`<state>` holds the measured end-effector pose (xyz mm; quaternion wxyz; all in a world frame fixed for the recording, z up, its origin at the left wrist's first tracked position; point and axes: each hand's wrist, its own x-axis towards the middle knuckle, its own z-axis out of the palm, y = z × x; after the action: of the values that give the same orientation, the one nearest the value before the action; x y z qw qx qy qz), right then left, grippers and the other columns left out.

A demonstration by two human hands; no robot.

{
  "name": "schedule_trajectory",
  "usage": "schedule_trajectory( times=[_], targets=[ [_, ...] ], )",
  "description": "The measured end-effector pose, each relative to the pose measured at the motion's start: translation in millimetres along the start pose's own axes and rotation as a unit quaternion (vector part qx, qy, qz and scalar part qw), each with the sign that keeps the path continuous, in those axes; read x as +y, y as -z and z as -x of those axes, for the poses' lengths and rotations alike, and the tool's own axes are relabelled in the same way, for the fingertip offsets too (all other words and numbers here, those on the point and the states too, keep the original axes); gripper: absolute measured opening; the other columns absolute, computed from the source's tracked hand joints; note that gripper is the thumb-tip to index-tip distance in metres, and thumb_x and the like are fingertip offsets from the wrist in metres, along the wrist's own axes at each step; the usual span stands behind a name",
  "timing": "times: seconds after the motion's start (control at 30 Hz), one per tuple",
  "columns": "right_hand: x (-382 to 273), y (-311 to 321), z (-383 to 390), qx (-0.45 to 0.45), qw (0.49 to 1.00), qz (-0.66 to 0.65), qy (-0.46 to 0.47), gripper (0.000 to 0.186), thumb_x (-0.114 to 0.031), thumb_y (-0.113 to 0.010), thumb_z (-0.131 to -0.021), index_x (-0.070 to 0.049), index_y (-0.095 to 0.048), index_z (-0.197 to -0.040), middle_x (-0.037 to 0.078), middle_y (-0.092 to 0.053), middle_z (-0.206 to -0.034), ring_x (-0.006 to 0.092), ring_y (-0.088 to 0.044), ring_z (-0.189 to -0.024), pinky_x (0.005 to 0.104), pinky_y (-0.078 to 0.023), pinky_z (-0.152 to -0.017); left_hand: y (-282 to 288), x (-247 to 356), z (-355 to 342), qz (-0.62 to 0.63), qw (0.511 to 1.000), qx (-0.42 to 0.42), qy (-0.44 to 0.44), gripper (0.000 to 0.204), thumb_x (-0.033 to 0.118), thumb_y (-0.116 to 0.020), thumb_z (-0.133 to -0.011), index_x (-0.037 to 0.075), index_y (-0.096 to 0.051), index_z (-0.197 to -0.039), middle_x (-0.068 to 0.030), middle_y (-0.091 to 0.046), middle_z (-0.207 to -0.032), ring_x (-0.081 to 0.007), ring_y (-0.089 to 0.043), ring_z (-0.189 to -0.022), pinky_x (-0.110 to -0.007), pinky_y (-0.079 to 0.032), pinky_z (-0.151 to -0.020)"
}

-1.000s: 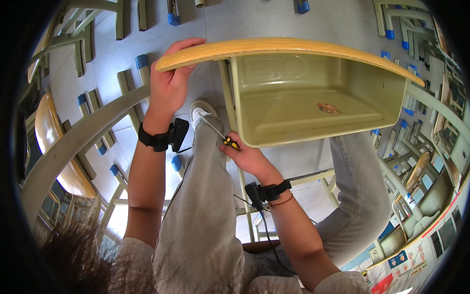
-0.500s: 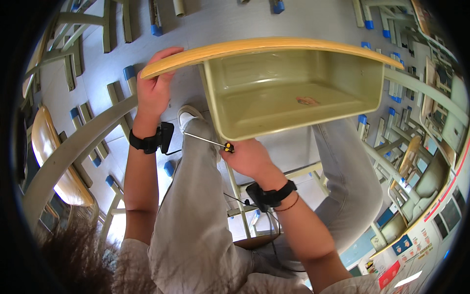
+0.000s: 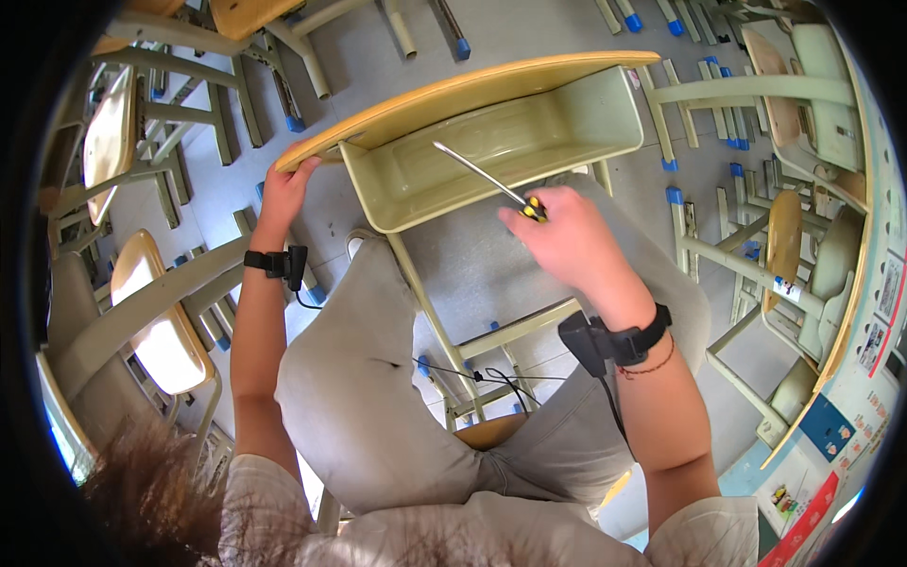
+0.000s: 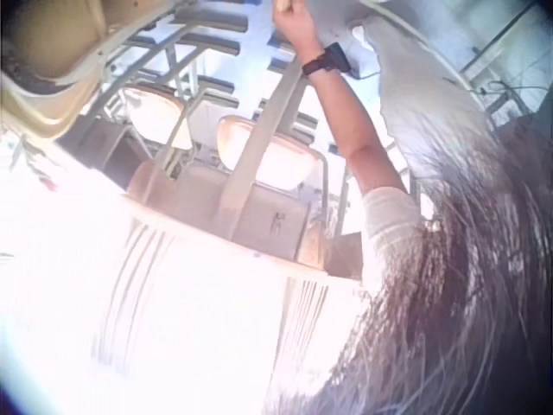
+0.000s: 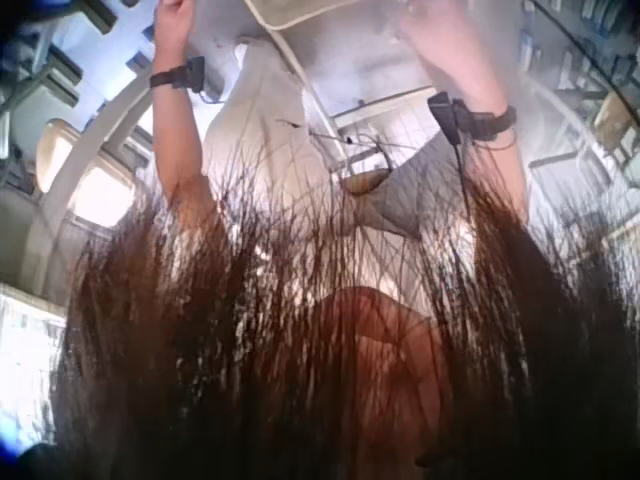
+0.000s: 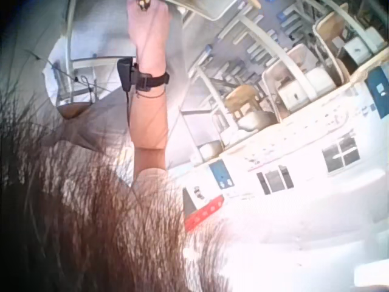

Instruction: Tightening screws on a school desk using a screwdriver.

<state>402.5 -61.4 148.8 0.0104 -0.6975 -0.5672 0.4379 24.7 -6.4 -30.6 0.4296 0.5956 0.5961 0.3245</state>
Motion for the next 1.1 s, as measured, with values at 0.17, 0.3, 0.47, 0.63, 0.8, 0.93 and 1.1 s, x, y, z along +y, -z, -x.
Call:
schedule_trajectory(
  times=[0.17,0.3,0.47,0.63,0.8,0.93,1.1],
  targets=[
    [-12,10,10,0.028,0.992,-0.088,0.081,0.034,-0.031,-0.068,-0.087,0.002,-0.066,-0.083,0.017,-0.062,-0.067,0.0327,-0.058,-0.062,0.0404,-0.047,-0.062,15,5,-3,-0.063,0.995,-0.056,0.057,0.036,0.029,-0.067,-0.095,-0.001,-0.066,-0.114,-0.005,-0.067,-0.091,-0.0129,-0.056,-0.085,-0.029,-0.047,-0.082],
    [-13,24,14,-0.01,0.995,-0.073,0.064,0.035,-0.032,-0.067,-0.088,0.003,-0.065,-0.081,0.019,-0.062,-0.067,0.0348,-0.059,-0.063,0.0428,-0.048,-0.063,21,15,-3,-0.117,0.988,-0.07,0.068,0.037,0.03,-0.067,-0.095,-0.001,-0.066,-0.116,-0.0064,-0.069,-0.093,-0.0153,-0.059,-0.087,-0.03,-0.048,-0.084],
    [-9,38,16,0.014,0.992,-0.089,0.083,0.036,-0.032,-0.067,-0.088,0.003,-0.064,-0.081,0.019,-0.062,-0.068,0.0358,-0.06,-0.064,0.0437,-0.048,-0.065,17,26,-3,-0.166,0.981,-0.053,0.08,0.037,0.029,-0.068,-0.094,-0.001,-0.067,-0.116,-0.0085,-0.071,-0.098,-0.0179,-0.063,-0.091,-0.031,-0.048,-0.086],
    [-6,37,16,0.014,0.99,-0.113,0.077,0.033,-0.031,-0.065,-0.089,0.002,-0.067,-0.084,0.019,-0.064,-0.07,0.0369,-0.062,-0.068,0.0442,-0.05,-0.068,13,38,5,-0.153,0.988,-0.008,0.028,0.038,0.03,-0.07,-0.093,-0.004,-0.068,-0.11,-0.0044,-0.064,-0.078,-0.0115,-0.052,-0.073,-0.03,-0.046,-0.069],
    [-7,37,15,0.032,0.989,-0.103,0.106,0.032,-0.032,-0.064,-0.09,0.0,-0.07,-0.09,0.019,-0.067,-0.076,0.0379,-0.066,-0.075,0.0438,-0.053,-0.072,18,51,6,-0.194,0.98,-0.029,0.037,0.036,0.029,-0.07,-0.093,-0.003,-0.068,-0.11,-0.004,-0.063,-0.077,-0.0114,-0.051,-0.072,-0.03,-0.046,-0.069],
    [-11,31,8,0.023,0.99,-0.109,0.083,0.033,-0.032,-0.064,-0.09,0.0,-0.07,-0.089,0.019,-0.068,-0.077,0.0379,-0.066,-0.075,0.0442,-0.054,-0.072,20,49,10,-0.196,0.98,-0.02,0.019,0.036,0.028,-0.07,-0.093,-0.003,-0.068,-0.111,-0.0039,-0.063,-0.078,-0.0115,-0.051,-0.072,-0.03,-0.046,-0.069],
    [-16,30,10,0.004,0.991,-0.087,0.098,0.033,-0.033,-0.064,-0.091,-0.001,-0.07,-0.088,0.019,-0.07,-0.08,0.0376,-0.067,-0.079,0.0448,-0.054,-0.074,24,46,10,-0.199,0.979,-0.005,0.032,0.034,0.028,-0.071,-0.092,-0.002,-0.07,-0.109,-0.0036,-0.063,-0.077,-0.0119,-0.052,-0.071,-0.029,-0.046,-0.068]
  ],
)
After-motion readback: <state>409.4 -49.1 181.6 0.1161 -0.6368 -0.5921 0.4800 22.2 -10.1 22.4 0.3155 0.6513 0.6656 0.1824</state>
